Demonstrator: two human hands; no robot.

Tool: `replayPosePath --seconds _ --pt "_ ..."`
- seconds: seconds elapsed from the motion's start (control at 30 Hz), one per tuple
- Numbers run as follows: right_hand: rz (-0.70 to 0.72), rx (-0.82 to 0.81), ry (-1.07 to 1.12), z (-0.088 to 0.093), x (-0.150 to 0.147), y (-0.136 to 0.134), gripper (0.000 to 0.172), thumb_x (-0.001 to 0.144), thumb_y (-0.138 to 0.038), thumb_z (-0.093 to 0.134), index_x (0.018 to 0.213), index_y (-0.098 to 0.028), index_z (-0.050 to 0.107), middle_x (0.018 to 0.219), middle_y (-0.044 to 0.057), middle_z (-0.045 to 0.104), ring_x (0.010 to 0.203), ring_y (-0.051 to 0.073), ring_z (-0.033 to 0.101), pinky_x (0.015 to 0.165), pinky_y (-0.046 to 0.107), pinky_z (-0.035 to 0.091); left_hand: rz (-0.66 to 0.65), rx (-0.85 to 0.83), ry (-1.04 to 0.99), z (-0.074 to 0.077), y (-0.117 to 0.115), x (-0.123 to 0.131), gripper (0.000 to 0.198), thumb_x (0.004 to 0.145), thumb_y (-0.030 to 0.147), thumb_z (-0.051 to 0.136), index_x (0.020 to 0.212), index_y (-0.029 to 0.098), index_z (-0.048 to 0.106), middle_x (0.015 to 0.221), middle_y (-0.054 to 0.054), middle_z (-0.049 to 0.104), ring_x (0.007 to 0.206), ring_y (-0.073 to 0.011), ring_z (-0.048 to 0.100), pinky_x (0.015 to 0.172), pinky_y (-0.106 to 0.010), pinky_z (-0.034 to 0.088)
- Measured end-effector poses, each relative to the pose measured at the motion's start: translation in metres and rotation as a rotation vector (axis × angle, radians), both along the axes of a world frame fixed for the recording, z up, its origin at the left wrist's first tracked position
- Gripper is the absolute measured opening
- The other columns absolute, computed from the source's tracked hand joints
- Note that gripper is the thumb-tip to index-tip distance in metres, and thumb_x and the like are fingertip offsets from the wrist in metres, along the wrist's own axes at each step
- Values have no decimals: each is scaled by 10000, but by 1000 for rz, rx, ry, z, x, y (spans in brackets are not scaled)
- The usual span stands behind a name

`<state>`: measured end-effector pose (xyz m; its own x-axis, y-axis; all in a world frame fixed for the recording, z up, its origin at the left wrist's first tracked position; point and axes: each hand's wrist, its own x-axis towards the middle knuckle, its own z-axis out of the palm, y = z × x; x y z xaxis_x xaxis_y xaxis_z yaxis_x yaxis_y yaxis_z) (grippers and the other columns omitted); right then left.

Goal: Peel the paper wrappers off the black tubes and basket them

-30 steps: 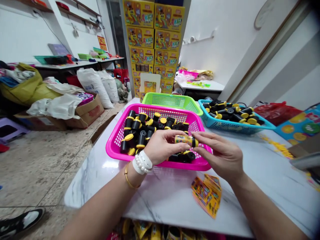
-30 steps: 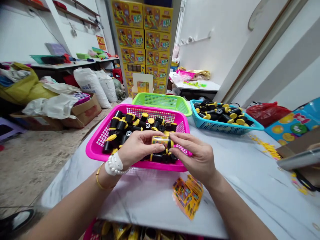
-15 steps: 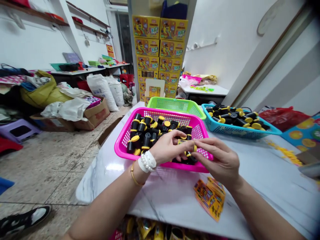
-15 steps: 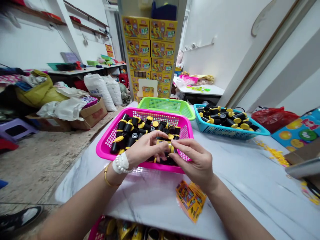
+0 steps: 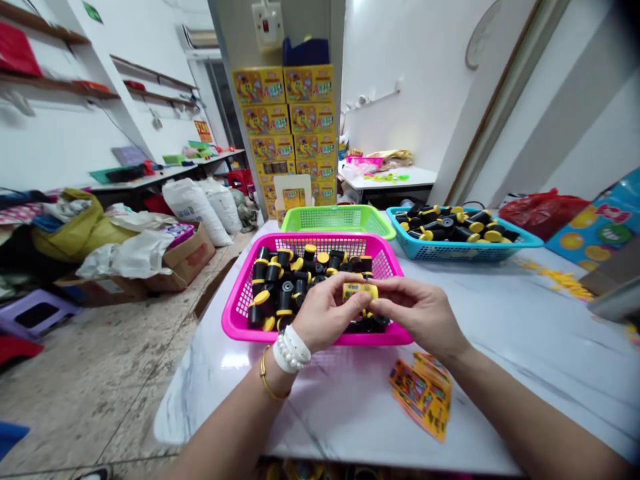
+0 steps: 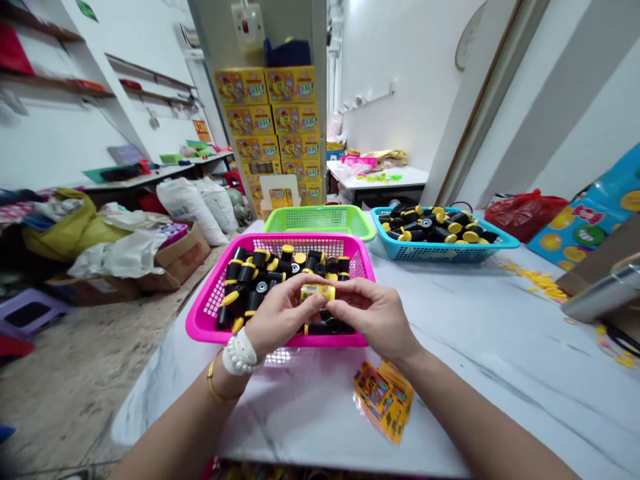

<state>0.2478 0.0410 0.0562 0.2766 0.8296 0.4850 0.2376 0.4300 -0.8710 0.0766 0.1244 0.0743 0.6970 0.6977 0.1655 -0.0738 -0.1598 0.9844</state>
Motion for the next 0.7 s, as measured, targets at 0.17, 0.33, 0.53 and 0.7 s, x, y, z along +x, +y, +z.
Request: replayPosePath --seconds 0.17,0.33,0.53,0.7 --pt "-145 170 -185 -2 2 -1 228 728 -258 859 952 -242 821 945 66 796 842 220 757 779 358 665 -63 -79 -57 2 5 -1 424 811 497 766 988 136 633 739 6 620 597 -85 543 561 -209 447" --pt "68 -178 218 3 2 -1 284 674 -385 898 858 -190 806 736 47 785 624 196 746 606 311 651 -9 0 -94 4 0 2 407 783 473 795 974 145 648 778 2 633 649 -95 567 602 -212 472" --pt "221 -127 53 9 21 4 354 717 -346 884 1051 -249 812 1084 88 774 794 176 757 697 286 654 -31 -149 100 0 -1 3 563 822 711 629 757 155 566 527 14 595 378 -75 494 394 -188 348" --pt "150 123 -61 4 19 1 108 758 -297 870 857 -268 835 965 70 749 873 183 740 694 259 652 -192 -314 -4 3 -3 0 587 759 703 716 919 151 601 617 -17 684 422 -104 606 419 -186 439"
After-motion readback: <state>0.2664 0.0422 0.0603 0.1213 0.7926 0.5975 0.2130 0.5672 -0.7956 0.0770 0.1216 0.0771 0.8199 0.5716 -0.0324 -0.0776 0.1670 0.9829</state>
